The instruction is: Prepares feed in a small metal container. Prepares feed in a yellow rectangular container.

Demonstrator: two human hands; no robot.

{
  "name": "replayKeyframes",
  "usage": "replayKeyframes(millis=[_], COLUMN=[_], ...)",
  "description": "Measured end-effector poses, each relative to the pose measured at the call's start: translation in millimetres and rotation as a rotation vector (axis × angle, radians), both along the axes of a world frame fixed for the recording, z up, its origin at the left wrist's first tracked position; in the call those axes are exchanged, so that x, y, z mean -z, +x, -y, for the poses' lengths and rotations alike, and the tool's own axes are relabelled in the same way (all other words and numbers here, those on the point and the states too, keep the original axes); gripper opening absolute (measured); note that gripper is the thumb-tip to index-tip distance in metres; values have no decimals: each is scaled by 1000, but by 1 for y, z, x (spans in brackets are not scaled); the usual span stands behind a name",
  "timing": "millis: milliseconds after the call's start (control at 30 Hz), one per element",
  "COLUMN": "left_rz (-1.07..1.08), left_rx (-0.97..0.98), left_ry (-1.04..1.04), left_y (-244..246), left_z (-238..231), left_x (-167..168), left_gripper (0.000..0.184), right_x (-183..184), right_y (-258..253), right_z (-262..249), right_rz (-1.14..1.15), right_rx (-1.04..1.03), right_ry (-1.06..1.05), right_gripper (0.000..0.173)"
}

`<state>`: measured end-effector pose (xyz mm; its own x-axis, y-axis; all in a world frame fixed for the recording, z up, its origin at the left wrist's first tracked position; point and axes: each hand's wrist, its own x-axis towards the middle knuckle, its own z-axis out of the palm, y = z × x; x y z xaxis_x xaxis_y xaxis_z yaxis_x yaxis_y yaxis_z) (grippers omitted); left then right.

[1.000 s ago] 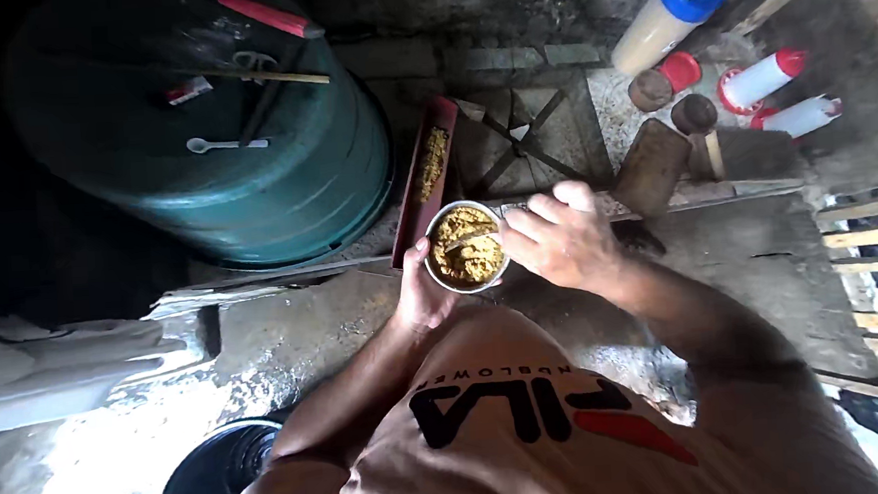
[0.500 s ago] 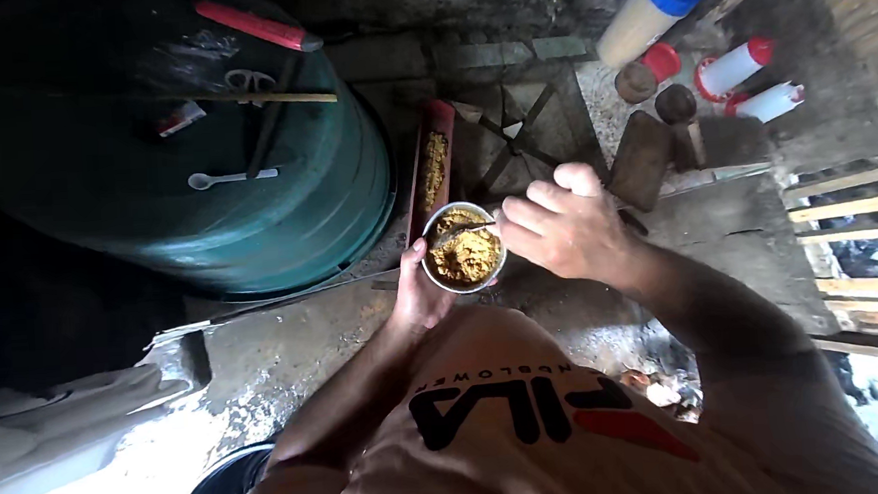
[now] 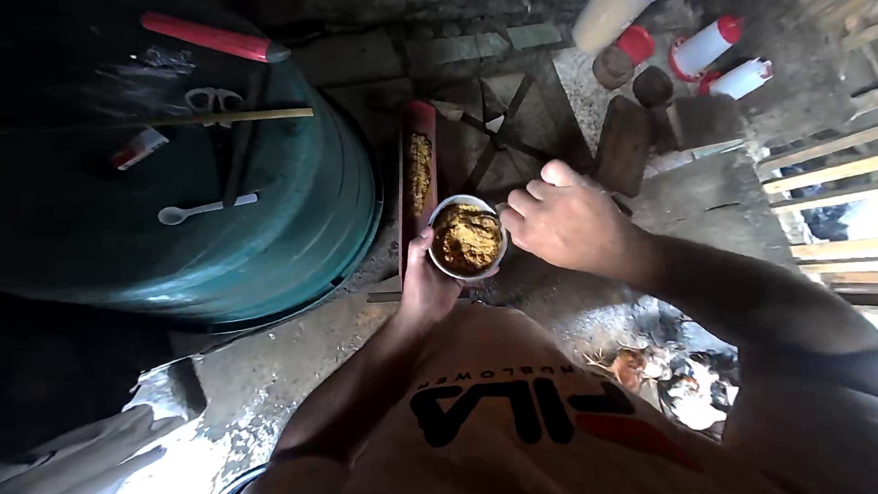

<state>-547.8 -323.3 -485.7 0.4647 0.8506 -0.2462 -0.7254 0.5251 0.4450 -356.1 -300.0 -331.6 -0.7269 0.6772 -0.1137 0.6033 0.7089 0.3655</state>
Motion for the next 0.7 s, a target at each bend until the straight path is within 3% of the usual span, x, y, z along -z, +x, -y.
replayKeyframes(millis=[100,267,433,700], left_rz=[0,40,-60,-48], left_rx=[22,32,-9,-66], left_ry=[-33,-13,7,87], left_y=[3,1,-5,-10], left_z=[-1,0,2,2], left_x=[3,6,8,7], left_gripper=[67,67,67,77], right_x=[13,50,66,64], right_y=[13,31,30,42], right_z=[-9,-11,-2,-1], right_rz=[-109,-362,-474,-679], right_rx=[61,255,499,547], right_ry=[-144,-414,-696,-782], right_gripper=[28,26,29,38])
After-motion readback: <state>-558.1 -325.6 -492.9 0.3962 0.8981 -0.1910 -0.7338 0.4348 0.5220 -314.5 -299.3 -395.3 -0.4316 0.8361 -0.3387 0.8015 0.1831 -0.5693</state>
